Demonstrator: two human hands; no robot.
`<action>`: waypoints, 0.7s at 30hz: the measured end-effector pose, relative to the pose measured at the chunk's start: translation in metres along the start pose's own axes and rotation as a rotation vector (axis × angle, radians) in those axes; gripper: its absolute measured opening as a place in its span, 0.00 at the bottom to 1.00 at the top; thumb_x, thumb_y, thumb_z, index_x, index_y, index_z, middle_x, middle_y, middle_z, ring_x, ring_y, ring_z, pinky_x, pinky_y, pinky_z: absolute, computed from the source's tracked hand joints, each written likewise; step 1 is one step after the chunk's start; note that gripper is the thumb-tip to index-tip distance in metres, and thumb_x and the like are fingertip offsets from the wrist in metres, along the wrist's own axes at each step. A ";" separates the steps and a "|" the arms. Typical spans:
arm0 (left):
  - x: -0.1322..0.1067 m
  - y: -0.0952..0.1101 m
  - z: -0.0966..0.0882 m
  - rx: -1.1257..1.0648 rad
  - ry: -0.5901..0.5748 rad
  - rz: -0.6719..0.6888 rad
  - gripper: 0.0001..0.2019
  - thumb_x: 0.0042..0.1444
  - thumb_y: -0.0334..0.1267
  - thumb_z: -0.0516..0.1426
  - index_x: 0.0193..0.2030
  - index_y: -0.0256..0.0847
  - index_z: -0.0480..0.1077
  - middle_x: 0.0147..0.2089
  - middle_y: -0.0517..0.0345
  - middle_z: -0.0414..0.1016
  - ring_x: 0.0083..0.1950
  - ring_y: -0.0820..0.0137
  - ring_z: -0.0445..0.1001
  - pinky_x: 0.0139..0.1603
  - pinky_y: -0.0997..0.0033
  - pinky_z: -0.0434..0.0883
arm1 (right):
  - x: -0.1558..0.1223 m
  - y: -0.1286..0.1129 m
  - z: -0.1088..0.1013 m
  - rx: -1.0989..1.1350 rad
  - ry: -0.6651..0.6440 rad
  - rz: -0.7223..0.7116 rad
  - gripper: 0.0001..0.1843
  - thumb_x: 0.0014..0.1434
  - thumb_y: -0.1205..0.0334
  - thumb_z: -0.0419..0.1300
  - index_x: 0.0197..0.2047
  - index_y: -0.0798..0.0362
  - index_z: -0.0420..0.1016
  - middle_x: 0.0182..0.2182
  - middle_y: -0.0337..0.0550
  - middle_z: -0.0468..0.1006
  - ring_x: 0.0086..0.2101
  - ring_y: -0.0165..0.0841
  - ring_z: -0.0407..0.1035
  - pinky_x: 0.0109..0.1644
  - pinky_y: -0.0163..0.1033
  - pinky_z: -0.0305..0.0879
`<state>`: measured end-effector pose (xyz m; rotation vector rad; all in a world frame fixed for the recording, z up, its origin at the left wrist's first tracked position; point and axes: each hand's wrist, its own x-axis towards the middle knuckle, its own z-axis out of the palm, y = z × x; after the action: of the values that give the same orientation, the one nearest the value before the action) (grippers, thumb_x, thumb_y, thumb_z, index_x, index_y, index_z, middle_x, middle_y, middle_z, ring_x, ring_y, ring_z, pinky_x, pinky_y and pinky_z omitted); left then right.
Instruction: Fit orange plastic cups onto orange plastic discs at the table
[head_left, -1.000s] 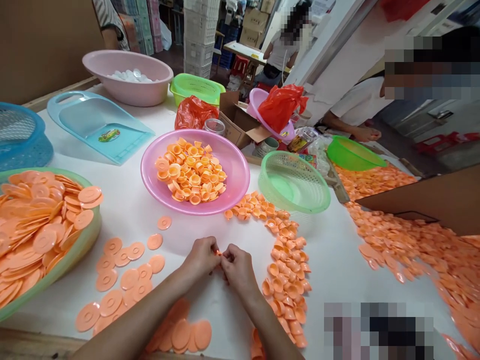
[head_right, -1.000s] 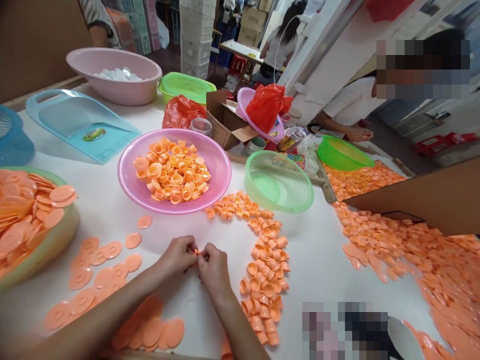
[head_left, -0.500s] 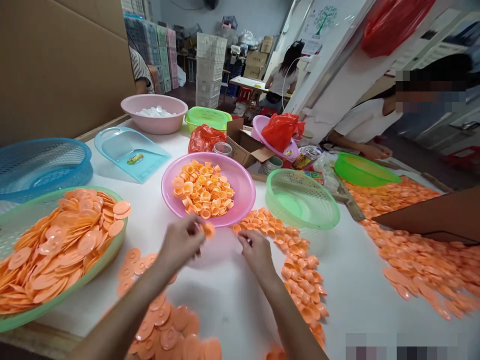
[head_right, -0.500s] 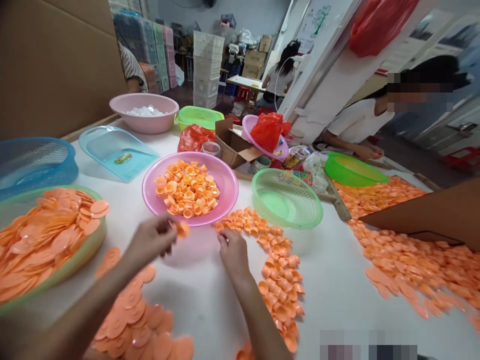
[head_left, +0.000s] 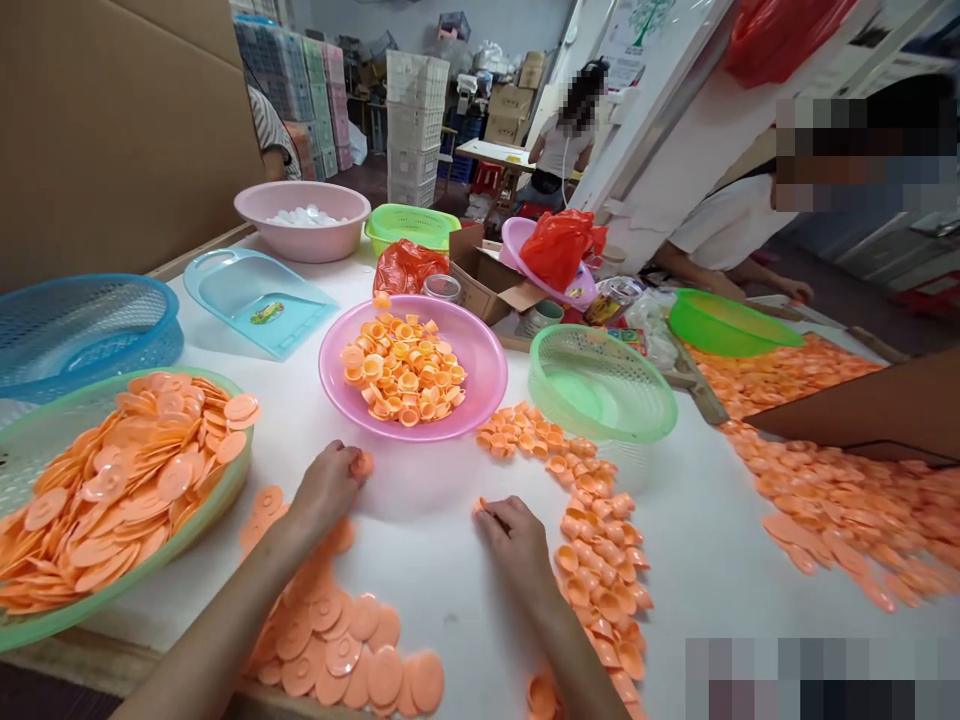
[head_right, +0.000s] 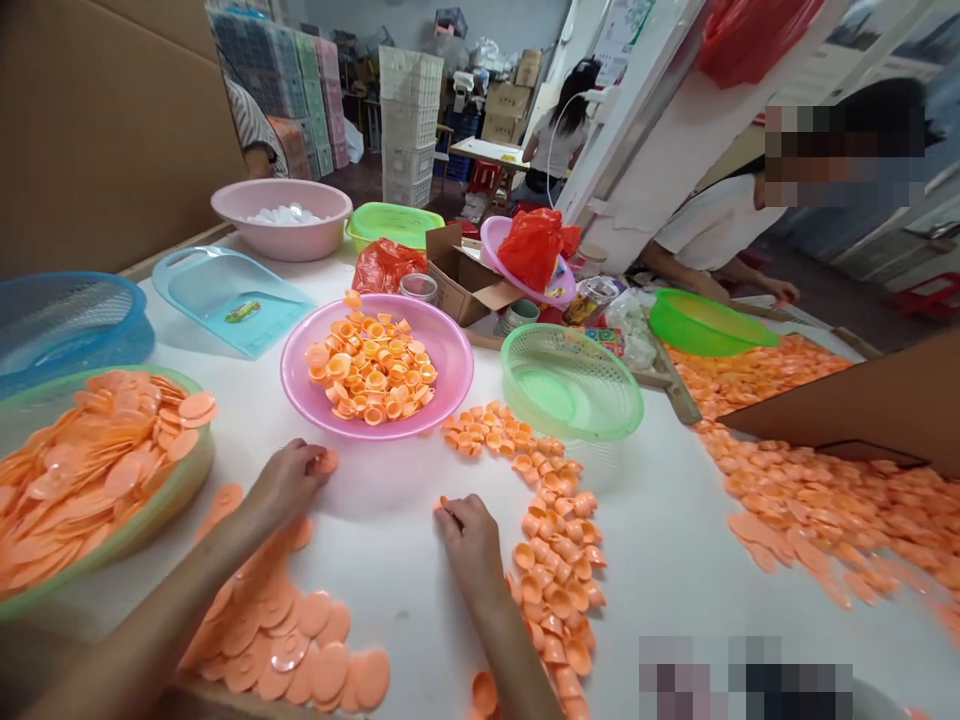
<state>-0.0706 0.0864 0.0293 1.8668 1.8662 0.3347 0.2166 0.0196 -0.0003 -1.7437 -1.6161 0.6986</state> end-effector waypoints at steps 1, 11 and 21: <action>-0.003 0.008 0.015 -0.021 -0.012 0.058 0.09 0.56 0.35 0.52 0.33 0.39 0.74 0.37 0.53 0.71 0.37 0.68 0.71 0.40 0.70 0.65 | -0.008 0.003 -0.003 0.023 0.001 0.029 0.12 0.60 0.57 0.58 0.32 0.51 0.80 0.27 0.41 0.73 0.30 0.34 0.71 0.36 0.37 0.66; -0.042 0.092 0.080 -0.033 -0.180 0.281 0.06 0.47 0.34 0.60 0.34 0.42 0.70 0.39 0.57 0.74 0.43 0.64 0.69 0.44 0.67 0.60 | -0.035 -0.004 0.011 -0.040 0.015 -0.141 0.12 0.65 0.63 0.52 0.39 0.51 0.79 0.31 0.42 0.71 0.31 0.31 0.70 0.36 0.34 0.65; -0.040 0.080 0.086 -0.126 -0.102 0.292 0.07 0.48 0.37 0.63 0.30 0.42 0.67 0.34 0.59 0.73 0.39 0.66 0.67 0.42 0.67 0.61 | -0.034 -0.008 0.023 -0.265 0.035 -0.338 0.16 0.66 0.69 0.47 0.35 0.52 0.75 0.27 0.39 0.68 0.27 0.29 0.65 0.31 0.32 0.60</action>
<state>0.0393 0.0370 0.0011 2.0297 1.4717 0.4342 0.1905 -0.0114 -0.0111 -1.5870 -1.9874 0.3028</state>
